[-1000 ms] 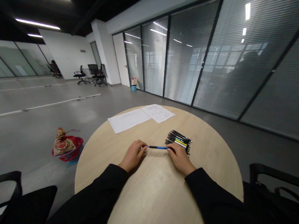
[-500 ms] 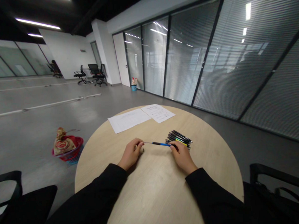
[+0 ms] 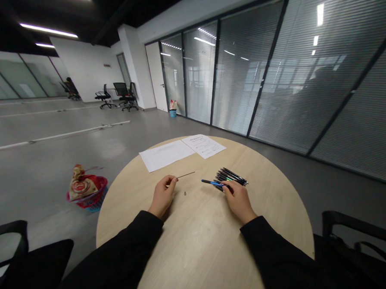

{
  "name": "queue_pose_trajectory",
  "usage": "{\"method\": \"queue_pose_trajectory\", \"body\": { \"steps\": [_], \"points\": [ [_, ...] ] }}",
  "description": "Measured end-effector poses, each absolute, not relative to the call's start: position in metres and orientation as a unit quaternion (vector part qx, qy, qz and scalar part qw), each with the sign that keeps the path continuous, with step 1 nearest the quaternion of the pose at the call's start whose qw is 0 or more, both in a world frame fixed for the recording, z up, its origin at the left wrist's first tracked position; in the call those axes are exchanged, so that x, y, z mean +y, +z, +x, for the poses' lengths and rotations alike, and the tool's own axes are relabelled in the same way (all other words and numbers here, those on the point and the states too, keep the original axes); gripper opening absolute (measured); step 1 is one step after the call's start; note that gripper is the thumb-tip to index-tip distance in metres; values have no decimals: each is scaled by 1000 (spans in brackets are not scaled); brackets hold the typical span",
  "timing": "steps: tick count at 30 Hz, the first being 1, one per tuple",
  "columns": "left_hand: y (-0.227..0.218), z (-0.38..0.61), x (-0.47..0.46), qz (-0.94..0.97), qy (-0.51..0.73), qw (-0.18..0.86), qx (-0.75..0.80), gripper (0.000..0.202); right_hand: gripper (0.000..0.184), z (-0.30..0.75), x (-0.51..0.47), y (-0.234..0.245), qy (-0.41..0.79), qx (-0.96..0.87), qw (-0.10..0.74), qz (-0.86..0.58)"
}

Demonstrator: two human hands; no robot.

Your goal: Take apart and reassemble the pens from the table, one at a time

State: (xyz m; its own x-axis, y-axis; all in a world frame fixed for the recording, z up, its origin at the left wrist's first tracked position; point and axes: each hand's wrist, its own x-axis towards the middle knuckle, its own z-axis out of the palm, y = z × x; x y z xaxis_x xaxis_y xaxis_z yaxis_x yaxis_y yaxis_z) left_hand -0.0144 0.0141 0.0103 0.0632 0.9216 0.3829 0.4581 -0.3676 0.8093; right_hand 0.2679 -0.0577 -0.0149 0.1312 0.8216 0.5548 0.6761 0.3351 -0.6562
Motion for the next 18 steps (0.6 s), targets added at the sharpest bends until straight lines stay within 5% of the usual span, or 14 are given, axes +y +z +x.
{"method": "queue_pose_trajectory", "body": {
  "steps": [9, 18],
  "points": [
    [10, -6, 7, 735, 413, 247, 478, 30, 24, 252, -66, -17, 68, -747, 340, -567],
    [9, -5, 3, 761, 393, 258, 447, 27, 22, 250, -70, -14, 102, -772, 280, -561]
  ]
}}
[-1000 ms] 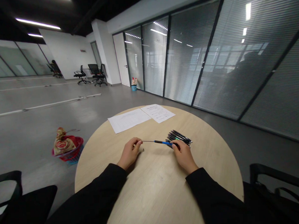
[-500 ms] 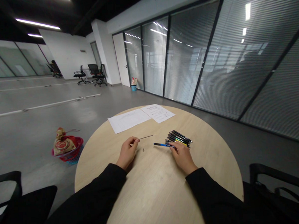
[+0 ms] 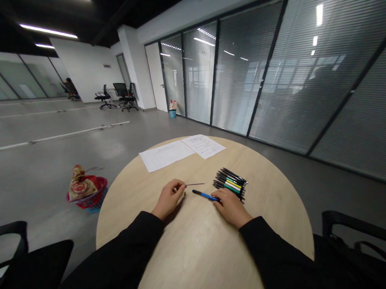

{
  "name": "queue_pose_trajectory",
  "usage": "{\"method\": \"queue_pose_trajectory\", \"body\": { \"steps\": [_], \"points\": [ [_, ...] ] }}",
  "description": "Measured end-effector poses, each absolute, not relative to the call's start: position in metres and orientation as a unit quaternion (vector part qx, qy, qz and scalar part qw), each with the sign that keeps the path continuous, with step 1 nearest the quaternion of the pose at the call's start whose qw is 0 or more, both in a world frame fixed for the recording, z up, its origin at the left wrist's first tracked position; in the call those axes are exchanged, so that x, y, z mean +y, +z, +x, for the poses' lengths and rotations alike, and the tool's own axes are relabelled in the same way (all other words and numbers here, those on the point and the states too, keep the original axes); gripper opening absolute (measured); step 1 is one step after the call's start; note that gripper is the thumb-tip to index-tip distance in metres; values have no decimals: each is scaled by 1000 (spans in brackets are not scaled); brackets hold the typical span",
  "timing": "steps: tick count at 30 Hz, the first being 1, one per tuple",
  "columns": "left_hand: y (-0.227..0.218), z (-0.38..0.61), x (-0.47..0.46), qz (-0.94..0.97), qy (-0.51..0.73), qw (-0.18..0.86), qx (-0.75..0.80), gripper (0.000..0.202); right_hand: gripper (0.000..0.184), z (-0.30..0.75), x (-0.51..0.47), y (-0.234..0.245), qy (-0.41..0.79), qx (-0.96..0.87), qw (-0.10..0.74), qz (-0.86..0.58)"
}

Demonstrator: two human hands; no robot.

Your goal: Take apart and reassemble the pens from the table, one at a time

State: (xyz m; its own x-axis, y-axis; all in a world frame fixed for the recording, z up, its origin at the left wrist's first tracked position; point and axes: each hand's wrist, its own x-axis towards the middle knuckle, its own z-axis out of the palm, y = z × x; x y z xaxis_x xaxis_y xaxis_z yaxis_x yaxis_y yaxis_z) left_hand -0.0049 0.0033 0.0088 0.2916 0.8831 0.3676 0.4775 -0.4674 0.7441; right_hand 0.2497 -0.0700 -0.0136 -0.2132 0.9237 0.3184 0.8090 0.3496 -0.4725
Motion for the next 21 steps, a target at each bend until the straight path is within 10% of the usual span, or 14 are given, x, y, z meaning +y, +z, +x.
{"method": "queue_pose_trajectory", "body": {
  "steps": [21],
  "points": [
    [19, 0, -7, 807, 367, 294, 357, 26, 15, 248, -69, -9, 105, -732, 400, -542]
  ]
}}
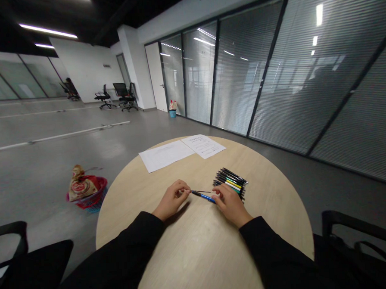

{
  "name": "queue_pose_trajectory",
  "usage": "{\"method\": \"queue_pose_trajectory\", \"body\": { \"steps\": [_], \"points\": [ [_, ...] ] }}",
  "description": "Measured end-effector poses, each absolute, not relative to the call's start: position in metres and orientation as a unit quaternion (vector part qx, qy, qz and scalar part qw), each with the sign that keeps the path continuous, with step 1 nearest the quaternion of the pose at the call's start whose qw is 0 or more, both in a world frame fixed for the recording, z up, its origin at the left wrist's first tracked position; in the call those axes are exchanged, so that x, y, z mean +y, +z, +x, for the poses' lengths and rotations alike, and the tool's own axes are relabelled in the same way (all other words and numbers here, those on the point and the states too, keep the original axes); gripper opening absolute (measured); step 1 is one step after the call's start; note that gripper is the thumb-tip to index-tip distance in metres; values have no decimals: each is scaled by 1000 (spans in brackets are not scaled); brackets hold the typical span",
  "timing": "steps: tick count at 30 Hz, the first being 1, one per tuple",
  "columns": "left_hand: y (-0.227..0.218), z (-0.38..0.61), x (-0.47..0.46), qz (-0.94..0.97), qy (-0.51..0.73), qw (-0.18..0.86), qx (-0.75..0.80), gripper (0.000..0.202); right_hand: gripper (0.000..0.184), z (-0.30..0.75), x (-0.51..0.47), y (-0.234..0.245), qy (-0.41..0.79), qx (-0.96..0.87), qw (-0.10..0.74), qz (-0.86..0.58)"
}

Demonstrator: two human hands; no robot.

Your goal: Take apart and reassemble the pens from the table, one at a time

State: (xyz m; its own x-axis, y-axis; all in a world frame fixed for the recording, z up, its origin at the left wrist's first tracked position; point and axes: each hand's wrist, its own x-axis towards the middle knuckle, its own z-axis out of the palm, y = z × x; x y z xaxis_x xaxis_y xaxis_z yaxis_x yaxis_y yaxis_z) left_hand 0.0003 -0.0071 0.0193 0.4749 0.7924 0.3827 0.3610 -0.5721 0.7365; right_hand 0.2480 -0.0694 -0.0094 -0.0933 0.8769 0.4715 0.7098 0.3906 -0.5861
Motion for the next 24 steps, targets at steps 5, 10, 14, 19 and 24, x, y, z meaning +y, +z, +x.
{"method": "queue_pose_trajectory", "body": {
  "steps": [5, 10, 14, 19, 24],
  "points": [
    [20, 2, -9, 814, 357, 309, 337, 27, 12, 246, -70, -8, 108, -742, 395, -531],
    [16, -4, -2, 799, 376, 258, 393, 27, 14, 250, -68, -10, 78, -725, 403, -553],
    [11, -13, 10, 765, 396, 207, 464, 27, 15, 259, -64, -13, 52, -694, 417, -584],
    [5, -17, 17, 756, 380, 177, 502, 21, 15, 265, -62, -15, 38, -682, 424, -595],
    [1, -16, 17, 782, 332, 153, 504, 19, 13, 258, -65, -13, 63, -711, 413, -566]
  ]
}}
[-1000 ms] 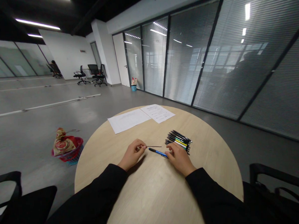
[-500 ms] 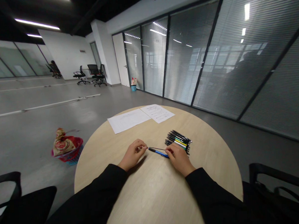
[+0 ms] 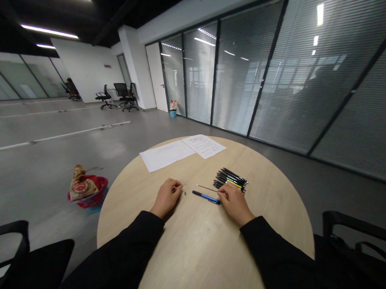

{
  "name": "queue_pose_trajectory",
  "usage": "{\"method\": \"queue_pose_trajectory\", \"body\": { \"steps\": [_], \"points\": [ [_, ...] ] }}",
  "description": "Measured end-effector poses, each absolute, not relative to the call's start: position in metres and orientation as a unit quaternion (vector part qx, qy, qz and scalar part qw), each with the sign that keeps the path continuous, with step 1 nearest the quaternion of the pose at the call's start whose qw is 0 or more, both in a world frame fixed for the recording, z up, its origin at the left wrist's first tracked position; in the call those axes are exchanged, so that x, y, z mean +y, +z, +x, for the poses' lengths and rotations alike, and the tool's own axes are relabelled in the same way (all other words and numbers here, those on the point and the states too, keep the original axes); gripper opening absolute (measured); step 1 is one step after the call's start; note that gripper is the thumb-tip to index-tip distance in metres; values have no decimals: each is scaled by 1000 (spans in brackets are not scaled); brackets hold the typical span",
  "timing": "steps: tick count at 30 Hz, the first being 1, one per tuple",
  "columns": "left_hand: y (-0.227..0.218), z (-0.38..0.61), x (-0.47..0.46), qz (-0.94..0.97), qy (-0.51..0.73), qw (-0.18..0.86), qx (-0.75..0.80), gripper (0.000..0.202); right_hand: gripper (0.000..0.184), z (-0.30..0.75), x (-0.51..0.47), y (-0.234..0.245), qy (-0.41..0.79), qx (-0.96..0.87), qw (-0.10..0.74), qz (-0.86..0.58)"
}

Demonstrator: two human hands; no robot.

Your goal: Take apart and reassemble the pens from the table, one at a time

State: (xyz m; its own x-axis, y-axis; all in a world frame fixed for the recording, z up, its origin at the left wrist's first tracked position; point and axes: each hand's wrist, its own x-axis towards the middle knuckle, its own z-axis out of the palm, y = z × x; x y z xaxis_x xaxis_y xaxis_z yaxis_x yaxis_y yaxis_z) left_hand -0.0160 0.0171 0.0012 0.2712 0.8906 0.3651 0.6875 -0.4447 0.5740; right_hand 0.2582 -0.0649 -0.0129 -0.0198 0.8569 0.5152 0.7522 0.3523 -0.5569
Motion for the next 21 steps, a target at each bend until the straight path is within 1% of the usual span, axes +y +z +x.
{"method": "queue_pose_trajectory", "body": {
  "steps": [5, 13, 18, 21],
  "points": [
    [-3, -16, 17, 805, 282, 123, 506, 21, 10, 248, -70, -12, 96, -750, 386, -529],
    [-1, -13, 14, 823, 231, 81, 513, 14, 9, 245, -72, -13, 85, -774, 339, -528],
    [-5, -16, 17, 824, 238, 87, 507, 17, 7, 245, -73, -11, 79, -772, 346, -527],
    [-5, -18, 19, 821, 247, 109, 504, 18, 12, 247, -71, -10, 74, -757, 376, -529]
  ]
}}
